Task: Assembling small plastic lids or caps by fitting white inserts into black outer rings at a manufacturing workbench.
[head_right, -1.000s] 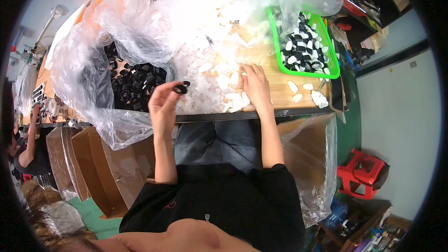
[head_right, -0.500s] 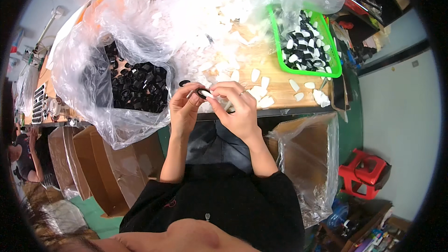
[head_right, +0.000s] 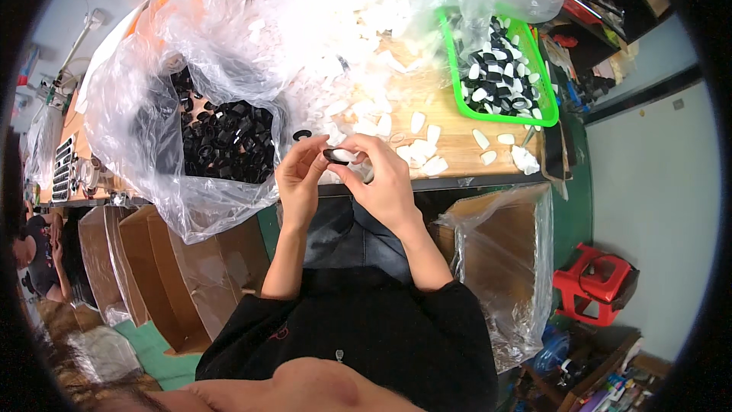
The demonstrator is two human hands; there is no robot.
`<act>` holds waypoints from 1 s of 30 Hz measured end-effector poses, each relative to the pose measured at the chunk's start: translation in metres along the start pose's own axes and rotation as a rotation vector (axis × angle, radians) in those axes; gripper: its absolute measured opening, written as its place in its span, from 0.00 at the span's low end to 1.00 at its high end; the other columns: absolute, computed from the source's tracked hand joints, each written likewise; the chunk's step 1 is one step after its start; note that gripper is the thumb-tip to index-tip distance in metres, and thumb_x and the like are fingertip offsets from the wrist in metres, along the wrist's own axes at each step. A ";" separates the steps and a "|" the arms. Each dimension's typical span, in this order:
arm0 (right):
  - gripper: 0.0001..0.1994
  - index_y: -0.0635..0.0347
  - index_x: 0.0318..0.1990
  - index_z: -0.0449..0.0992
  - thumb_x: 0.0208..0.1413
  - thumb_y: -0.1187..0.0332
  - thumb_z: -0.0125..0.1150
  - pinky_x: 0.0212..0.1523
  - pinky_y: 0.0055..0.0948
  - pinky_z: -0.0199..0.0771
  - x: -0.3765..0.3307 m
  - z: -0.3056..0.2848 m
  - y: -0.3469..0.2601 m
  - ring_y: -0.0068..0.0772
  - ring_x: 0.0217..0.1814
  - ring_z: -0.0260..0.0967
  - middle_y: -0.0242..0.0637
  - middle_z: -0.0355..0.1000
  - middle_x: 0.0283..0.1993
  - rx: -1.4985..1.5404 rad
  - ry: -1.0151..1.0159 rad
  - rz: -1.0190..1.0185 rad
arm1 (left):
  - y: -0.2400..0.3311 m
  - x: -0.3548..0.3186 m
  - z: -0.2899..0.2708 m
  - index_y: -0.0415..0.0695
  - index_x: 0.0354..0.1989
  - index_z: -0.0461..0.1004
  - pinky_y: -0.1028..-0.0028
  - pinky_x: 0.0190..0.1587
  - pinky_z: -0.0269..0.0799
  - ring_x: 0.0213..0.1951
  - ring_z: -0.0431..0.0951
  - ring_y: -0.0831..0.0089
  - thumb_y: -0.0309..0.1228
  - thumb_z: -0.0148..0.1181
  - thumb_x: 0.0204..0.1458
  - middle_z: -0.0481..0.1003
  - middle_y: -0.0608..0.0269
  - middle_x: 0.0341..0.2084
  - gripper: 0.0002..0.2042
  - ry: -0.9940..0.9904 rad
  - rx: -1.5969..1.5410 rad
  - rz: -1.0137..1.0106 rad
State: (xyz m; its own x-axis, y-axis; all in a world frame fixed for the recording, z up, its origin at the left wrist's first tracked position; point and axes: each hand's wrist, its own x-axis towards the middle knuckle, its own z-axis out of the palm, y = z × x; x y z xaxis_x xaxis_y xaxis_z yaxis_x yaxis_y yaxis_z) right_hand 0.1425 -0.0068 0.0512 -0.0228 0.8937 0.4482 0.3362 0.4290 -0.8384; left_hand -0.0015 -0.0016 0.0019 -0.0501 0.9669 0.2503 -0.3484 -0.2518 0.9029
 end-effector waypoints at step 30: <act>0.11 0.67 0.37 0.77 0.46 0.82 0.70 0.46 0.25 0.74 0.000 -0.011 0.006 0.27 0.46 0.74 0.40 0.77 0.45 0.199 -0.095 0.111 | 0.008 -0.001 0.000 0.35 0.41 0.72 0.72 0.52 0.71 0.45 0.75 0.73 0.20 0.55 0.61 0.73 0.56 0.45 0.03 -0.117 0.002 -0.028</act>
State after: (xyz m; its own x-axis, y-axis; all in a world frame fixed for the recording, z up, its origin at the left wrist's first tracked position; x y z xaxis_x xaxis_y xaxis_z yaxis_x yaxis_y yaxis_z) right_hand 0.1550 -0.0056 0.0502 -0.0874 0.9410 0.3269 0.1495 0.3368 -0.9296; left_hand -0.0039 -0.0048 0.0087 0.0687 0.9620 0.2642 -0.3466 -0.2253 0.9105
